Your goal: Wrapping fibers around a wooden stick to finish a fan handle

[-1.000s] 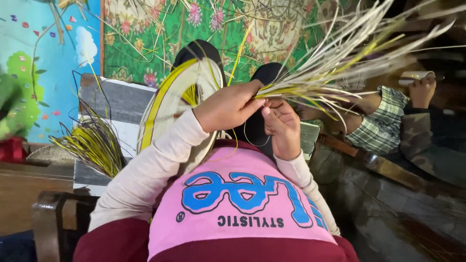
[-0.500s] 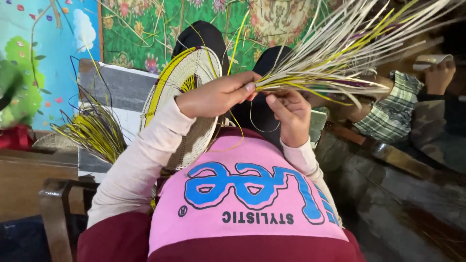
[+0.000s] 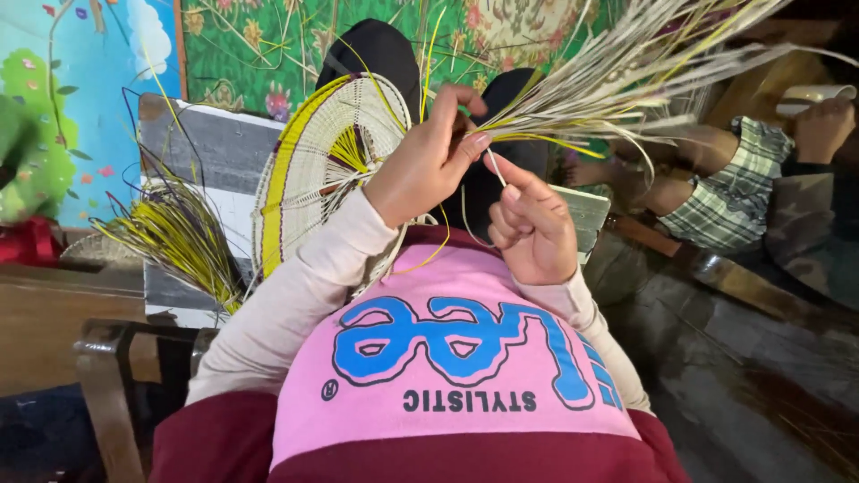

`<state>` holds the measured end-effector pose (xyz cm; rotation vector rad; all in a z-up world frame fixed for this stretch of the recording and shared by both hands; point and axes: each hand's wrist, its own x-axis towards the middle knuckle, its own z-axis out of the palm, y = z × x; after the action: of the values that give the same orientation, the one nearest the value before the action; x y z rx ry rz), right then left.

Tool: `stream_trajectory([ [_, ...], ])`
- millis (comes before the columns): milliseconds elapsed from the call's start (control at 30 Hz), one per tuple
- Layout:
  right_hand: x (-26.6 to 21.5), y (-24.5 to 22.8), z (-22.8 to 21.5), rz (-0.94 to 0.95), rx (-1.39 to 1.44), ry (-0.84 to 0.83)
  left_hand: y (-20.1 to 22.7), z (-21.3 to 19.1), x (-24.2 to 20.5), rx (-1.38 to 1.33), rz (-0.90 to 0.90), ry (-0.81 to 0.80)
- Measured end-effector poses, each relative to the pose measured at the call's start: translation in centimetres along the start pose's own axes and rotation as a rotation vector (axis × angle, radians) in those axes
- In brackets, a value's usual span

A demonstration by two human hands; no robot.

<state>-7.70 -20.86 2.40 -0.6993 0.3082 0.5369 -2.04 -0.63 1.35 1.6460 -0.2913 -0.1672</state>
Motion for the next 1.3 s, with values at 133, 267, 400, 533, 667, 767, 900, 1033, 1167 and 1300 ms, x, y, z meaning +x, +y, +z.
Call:
stream_trajectory([
  [133, 0.5, 0.9, 0.5, -0.106, -0.052, 0.002, -1.0, 0.1, -0.1, 0.13, -0.024, -0.084],
  [267, 0.4, 0.5, 0.4, -0.114, -0.056, -0.044, -1.4, 0.3, -0.7, 0.118, 0.127, 0.013],
  [400, 0.3, 0.3, 1.9, -0.148, -0.214, -0.016, -2.1, 0.9, -0.5, 0.189, 0.237, 0.151],
  [533, -0.2, 0.4, 2.9, -0.178, -0.343, 0.009, -2.6, 1.0, -0.4, 0.174, 0.271, 0.194],
  [667, -0.5, 0.4, 2.9, -0.147, -0.453, -0.064, -3.5, 1.3, -1.0, 0.163, 0.248, 0.212],
  [767, -1.0, 0.5, 2.4, -0.108, -0.55, -0.134, -3.4, 1.4, -1.0, 0.104, 0.191, 0.246],
  [900, 1.6, -0.9, 1.7, -0.147, -0.853, -0.516, -2.3, 0.4, -0.3, 0.003, 0.097, 0.311],
  [1033, 6.1, 1.1, -6.4, -0.279, -1.303, 0.021, -1.5, -0.5, 0.6, 0.016, -0.094, 0.262],
  [1167, 8.1, 1.0, -4.6, -0.495, -0.767, -0.111, -2.8, -1.2, 2.1, -0.096, -0.085, 0.038],
  [1300, 8.0, 1.3, -2.8, -0.63, -0.877, -0.094, -7.4, -0.8, 4.0, 0.119, -0.175, -0.113],
])
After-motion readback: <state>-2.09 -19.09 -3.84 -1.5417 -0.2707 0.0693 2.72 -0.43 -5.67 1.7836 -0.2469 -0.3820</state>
